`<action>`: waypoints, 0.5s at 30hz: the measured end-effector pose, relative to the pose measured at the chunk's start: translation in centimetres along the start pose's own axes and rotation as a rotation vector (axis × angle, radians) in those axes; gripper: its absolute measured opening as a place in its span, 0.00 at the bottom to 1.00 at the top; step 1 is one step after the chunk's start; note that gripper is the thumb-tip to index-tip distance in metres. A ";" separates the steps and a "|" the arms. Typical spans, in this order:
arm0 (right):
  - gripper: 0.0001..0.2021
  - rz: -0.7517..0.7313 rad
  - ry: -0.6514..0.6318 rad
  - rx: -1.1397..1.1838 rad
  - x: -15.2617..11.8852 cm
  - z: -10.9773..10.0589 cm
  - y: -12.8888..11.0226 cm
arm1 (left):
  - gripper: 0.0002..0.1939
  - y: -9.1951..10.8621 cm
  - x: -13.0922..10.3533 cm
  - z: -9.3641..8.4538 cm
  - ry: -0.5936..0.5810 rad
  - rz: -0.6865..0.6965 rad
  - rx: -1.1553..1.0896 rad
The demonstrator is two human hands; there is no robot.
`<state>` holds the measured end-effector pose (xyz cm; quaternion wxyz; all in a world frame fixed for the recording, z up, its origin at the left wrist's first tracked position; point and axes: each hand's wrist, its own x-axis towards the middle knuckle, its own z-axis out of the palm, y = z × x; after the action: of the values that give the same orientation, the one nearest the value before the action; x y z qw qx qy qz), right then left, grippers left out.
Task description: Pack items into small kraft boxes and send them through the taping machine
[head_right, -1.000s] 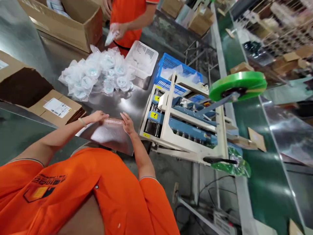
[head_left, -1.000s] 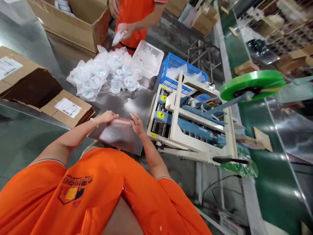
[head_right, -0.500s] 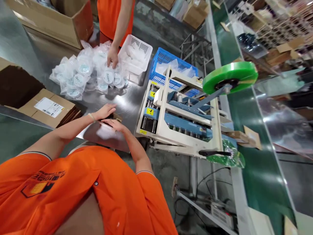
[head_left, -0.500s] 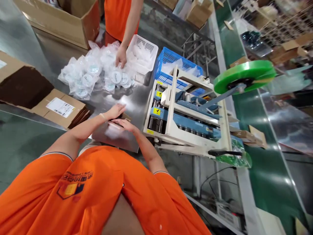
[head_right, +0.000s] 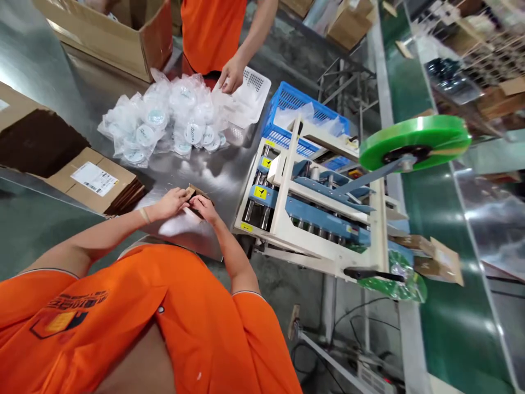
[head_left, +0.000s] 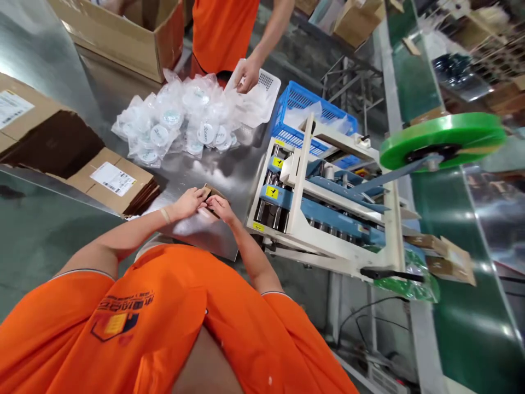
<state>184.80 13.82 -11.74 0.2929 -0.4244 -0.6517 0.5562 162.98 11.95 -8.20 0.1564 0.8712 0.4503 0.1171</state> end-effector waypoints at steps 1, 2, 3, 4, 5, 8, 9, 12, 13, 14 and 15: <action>0.27 -0.011 -0.032 -0.096 0.1 -0.3 -0.6 | 0.20 -0.3 0.6 0.0 -0.001 -0.005 -0.027; 0.25 -0.027 -0.057 -0.209 0.3 -0.8 -1.2 | 0.18 -0.5 1.1 0.1 -0.008 -0.018 -0.047; 0.23 -0.048 -0.064 -0.335 0.5 -1.2 -2.0 | 0.17 -0.6 1.7 0.2 -0.011 -0.038 -0.057; 0.22 -0.071 -0.041 -0.464 0.7 -1.7 -2.8 | 0.16 -0.6 2.2 0.4 -0.007 -0.065 -0.055; 0.21 -0.092 0.018 -0.589 0.9 -2.0 -3.5 | 0.15 -0.5 2.6 0.7 0.009 -0.102 -0.048; 0.27 -0.065 0.258 -0.894 0.8 -1.8 -4.5 | 0.19 -0.1 3.3 2.3 0.160 -0.301 -0.079; 0.33 -0.021 0.283 -0.972 0.5 -1.1 -4.3 | 0.24 -0.1 3.4 2.9 0.232 -0.395 -0.125; 0.49 0.105 0.211 -1.148 -1.2 1.7 -2.7 | 0.43 -0.7 3.5 4.4 0.384 -0.528 -0.354; 0.51 0.125 0.199 -1.185 -1.8 2.4 -2.0 | 0.49 -1.1 3.5 4.7 0.402 -0.501 -0.443; 0.50 0.135 0.206 -1.209 -2.2 2.9 -1.3 | 0.54 -1.5 3.4 5.0 0.410 -0.453 -0.523; 0.48 0.135 0.224 -1.216 -2.4 3.1 -0.7 | 0.58 -1.9 3.2 5.2 0.423 -0.414 -0.587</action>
<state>183.13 10.23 -11.45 0.0296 -0.6116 -0.7887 0.0548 165.13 14.71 -13.48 0.3226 0.6375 0.5855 0.3831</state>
